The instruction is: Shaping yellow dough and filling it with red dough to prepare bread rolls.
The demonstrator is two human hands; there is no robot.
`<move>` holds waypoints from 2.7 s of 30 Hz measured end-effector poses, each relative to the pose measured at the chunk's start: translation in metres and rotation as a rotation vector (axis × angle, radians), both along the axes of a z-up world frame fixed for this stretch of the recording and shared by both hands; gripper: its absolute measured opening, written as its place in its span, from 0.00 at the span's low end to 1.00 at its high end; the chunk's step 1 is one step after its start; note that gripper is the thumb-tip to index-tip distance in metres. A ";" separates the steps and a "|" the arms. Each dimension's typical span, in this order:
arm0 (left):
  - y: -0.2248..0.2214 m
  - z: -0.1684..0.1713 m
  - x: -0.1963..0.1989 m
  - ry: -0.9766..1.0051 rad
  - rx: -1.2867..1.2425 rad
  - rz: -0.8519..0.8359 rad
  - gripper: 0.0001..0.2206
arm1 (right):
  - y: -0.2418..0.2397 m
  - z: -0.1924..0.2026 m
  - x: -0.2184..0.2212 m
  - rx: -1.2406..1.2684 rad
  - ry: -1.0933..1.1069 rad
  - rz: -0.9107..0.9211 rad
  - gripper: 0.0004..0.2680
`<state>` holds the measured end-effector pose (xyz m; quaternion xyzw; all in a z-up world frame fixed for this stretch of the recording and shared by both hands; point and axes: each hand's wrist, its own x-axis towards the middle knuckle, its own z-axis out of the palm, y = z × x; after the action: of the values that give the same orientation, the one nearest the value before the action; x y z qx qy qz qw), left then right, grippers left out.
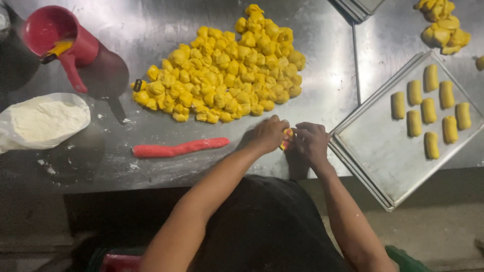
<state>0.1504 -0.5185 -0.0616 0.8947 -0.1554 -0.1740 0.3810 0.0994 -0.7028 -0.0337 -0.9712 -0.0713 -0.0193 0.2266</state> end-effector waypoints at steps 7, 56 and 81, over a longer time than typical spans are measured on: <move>0.006 -0.002 -0.007 0.053 -0.075 -0.073 0.09 | -0.006 -0.018 0.003 0.138 0.049 0.046 0.08; 0.275 0.061 -0.146 0.151 -0.185 0.730 0.08 | 0.070 -0.039 0.034 -0.313 0.036 -0.203 0.41; 0.125 0.034 -0.062 0.301 -0.570 0.640 0.07 | -0.136 0.019 -0.041 1.697 0.042 -0.795 0.14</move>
<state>0.0885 -0.3932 -0.0280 0.7219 0.1444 -0.1257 0.6650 0.0586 -0.8390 -0.0148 -0.4343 0.3078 -0.1233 0.8375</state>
